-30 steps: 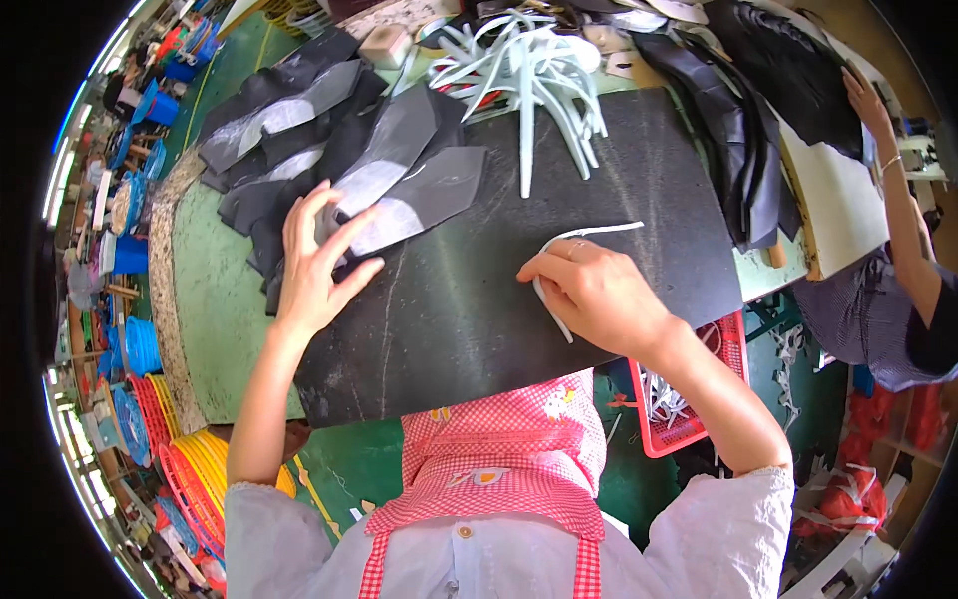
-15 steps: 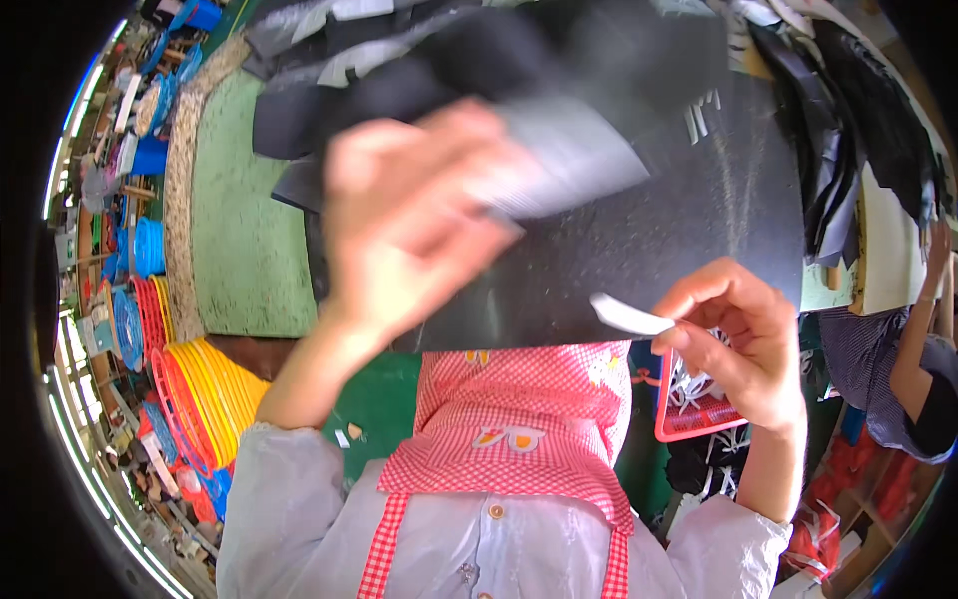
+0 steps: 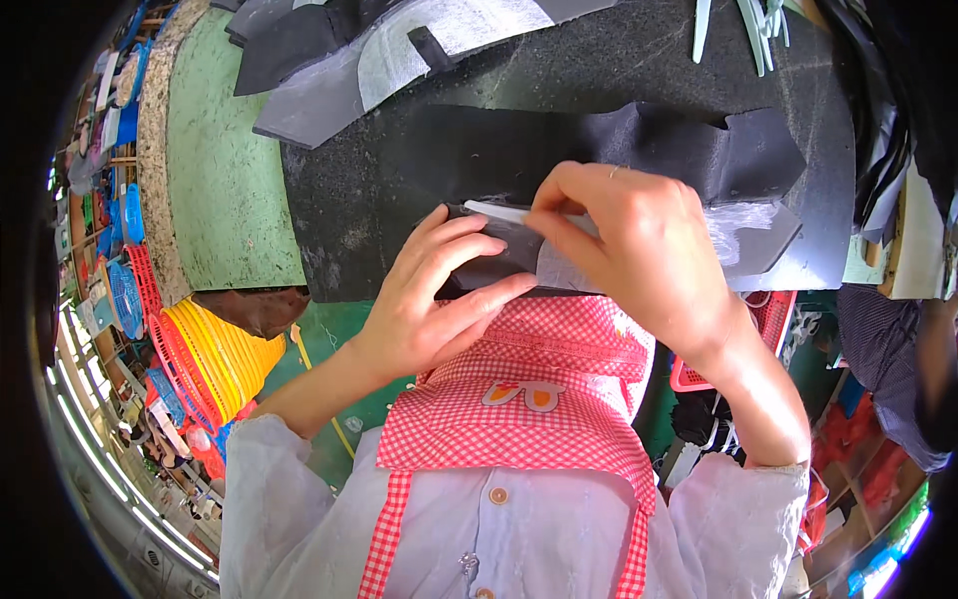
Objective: The recorder is applying white adhesive or reinforcement strips to the edges of black leather shoe upper components at a factory workbench.
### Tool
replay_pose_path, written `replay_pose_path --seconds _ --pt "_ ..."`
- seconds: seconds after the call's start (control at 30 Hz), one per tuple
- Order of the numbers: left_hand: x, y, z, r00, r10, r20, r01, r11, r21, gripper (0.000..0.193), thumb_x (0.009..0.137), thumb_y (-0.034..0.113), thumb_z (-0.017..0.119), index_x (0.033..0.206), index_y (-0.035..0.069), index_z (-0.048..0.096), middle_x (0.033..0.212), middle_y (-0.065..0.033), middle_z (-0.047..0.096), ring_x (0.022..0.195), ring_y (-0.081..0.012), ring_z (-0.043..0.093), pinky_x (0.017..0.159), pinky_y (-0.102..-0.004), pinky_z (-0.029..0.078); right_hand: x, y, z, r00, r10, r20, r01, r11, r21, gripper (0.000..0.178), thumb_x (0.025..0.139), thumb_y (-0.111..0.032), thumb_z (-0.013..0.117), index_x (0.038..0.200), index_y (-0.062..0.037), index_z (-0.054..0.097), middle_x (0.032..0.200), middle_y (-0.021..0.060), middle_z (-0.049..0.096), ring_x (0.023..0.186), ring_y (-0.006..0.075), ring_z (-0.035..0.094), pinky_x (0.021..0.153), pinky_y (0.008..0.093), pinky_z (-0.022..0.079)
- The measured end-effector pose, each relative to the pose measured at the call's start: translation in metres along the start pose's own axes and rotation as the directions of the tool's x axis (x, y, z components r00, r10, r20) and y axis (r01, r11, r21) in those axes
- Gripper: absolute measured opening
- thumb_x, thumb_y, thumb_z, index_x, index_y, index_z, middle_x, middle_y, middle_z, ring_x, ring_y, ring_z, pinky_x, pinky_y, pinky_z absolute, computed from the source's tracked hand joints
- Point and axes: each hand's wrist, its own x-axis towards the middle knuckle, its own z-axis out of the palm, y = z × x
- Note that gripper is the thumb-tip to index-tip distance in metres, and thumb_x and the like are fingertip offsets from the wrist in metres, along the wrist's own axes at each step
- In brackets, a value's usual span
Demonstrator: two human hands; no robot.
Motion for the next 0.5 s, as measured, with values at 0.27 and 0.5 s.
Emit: replay_pose_path --seconds 0.27,0.5 --pt "-0.003 -0.001 0.007 1.000 -0.013 0.007 0.012 0.998 0.056 0.054 0.078 0.007 0.080 0.130 0.019 0.076 0.126 -0.0104 0.059 0.133 -0.0353 0.058 0.115 -0.0595 0.045 0.004 0.005 0.005 0.998 0.051 -0.034 -0.053 0.996 -0.077 0.012 0.091 -0.013 0.077 0.091 -0.0035 0.071 0.079 0.0112 0.073 0.074 0.0300 0.075 0.066 0.0368 0.058" --pt "0.008 0.008 0.008 0.995 -0.099 -0.009 0.099 0.970 0.220 0.062 0.079 0.026 0.081 0.138 0.009 0.070 0.140 -0.0105 0.058 0.130 -0.0308 0.058 0.113 -0.0508 0.044 -0.012 -0.001 -0.019 0.977 0.211 -0.038 -0.202 0.845 -0.495 0.032 0.089 -0.026 0.083 0.101 -0.0064 0.060 0.069 0.0120 0.066 0.065 0.0315 0.070 0.060 0.0383 0.054"
